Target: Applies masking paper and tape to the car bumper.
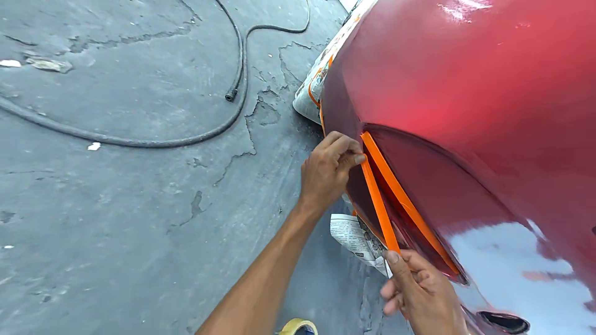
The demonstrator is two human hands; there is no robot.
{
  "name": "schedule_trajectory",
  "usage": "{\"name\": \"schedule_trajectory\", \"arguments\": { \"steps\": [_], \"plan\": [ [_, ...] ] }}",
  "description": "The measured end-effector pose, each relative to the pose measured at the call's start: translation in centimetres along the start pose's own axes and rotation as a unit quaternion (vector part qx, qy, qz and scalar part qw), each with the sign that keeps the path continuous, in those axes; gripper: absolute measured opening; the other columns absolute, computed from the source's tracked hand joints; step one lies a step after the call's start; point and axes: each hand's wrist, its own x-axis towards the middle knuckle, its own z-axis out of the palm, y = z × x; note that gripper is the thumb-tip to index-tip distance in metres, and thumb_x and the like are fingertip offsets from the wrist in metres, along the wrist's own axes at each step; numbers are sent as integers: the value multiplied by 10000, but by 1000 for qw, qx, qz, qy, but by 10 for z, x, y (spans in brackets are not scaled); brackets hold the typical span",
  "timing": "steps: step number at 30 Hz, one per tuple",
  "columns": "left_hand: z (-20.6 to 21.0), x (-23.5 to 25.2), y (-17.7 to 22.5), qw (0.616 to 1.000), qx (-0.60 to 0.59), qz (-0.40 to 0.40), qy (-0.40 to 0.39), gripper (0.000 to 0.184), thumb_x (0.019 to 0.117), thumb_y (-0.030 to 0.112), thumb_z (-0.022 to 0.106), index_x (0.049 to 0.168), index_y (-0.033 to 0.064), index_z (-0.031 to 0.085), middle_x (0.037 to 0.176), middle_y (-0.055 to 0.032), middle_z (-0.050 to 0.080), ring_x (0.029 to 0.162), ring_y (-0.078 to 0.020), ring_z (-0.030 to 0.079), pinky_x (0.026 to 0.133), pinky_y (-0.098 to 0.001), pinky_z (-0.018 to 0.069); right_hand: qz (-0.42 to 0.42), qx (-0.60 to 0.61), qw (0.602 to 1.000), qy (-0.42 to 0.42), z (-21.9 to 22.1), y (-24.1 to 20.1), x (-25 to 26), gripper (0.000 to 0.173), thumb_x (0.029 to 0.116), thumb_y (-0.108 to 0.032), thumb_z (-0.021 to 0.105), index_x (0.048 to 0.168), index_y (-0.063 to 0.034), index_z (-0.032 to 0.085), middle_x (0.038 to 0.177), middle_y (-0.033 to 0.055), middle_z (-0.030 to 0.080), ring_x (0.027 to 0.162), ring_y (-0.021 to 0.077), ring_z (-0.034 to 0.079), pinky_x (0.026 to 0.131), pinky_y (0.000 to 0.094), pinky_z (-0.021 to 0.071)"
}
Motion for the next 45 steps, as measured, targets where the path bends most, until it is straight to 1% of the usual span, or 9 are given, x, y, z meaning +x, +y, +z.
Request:
{"name": "schedule_trajectory", "arguments": {
  "steps": [2, 5, 14, 28, 36, 39, 42, 43, 45],
  "plan": [
    [1, 12, -6, 999, -32, 8, 7, 95, 971, 195, 689, 1008, 116, 728, 1065, -14, 680, 934, -112, 671, 809, -335, 577, -9, 5, 999, 54, 11, -7, 9, 211, 1051, -218, 579, 1036, -56, 713, 720, 35, 725, 556, 167, 703, 474, 314, 601],
    [-2, 34, -8, 998, -16, 60, -9, 114, 978, 191, 677, 1011, 101, 737, 1083, -40, 689, 958, -156, 674, 831, -388, 570, -25, 60, 993, 98, 24, -11, 21, 206, 1049, -152, 574, 1052, -13, 726, 712, 56, 721, 553, 160, 699, 482, 300, 603],
    [-1, 40, -7, 988, 75, 134, -8, 96, 969, 170, 684, 961, 125, 769, 1091, -42, 712, 1015, -196, 679, 802, -387, 569, -5, 108, 988, 107, 50, -2, 25, 225, 1057, -134, 560, 1023, 23, 717, 688, 82, 709, 537, 162, 688, 508, 298, 608],
    [4, 37, -7, 986, 123, 110, 19, 95, 953, 204, 706, 950, 168, 794, 1073, -20, 727, 922, -190, 699, 709, -390, 562, -24, 111, 985, 134, 62, 0, 25, 230, 1061, -140, 555, 983, 21, 699, 650, 63, 699, 500, 145, 677, 470, 286, 596],
    [4, 37, -10, 981, 135, 135, 29, 104, 951, 228, 709, 942, 160, 787, 1050, -40, 722, 883, -206, 697, 674, -386, 554, -21, 106, 984, 143, 65, 2, 28, 232, 1060, -138, 554, 969, 21, 696, 634, 58, 691, 489, 138, 672, 461, 284, 594],
    [6, 33, -10, 987, 117, 105, 38, 146, 944, 260, 720, 1022, 149, 774, 1058, -46, 710, 878, -207, 693, 673, -391, 556, -17, 109, 984, 141, 67, 4, 31, 230, 1058, -138, 559, 979, 27, 699, 649, 68, 698, 495, 152, 678, 470, 298, 601],
    [1, 37, 0, 996, 79, -23, 30, 589, 840, 309, 839, 1335, 108, 592, 1078, -48, 712, 779, -204, 700, 641, -432, 572, -13, 114, 983, 141, 68, 5, 34, 238, 1062, -144, 553, 967, 20, 697, 643, 65, 697, 487, 153, 673, 466, 301, 599],
    [-1, 40, 3, 996, 73, -47, 18, 640, 825, 306, 852, 1370, 125, 569, 1091, -44, 701, 767, -204, 689, 639, -435, 565, -10, 115, 983, 142, 68, 5, 34, 242, 1063, -146, 553, 964, 19, 699, 638, 64, 696, 487, 151, 673, 468, 299, 596],
    [-2, 43, 9, 995, 45, -84, -8, 539, 835, 266, 847, 1310, 150, 620, 1097, -44, 685, 773, -208, 670, 640, -436, 552, -8, 115, 983, 143, 68, 5, 36, 250, 1064, -150, 551, 956, 17, 702, 633, 64, 691, 487, 153, 672, 472, 299, 597]
  ]
}}
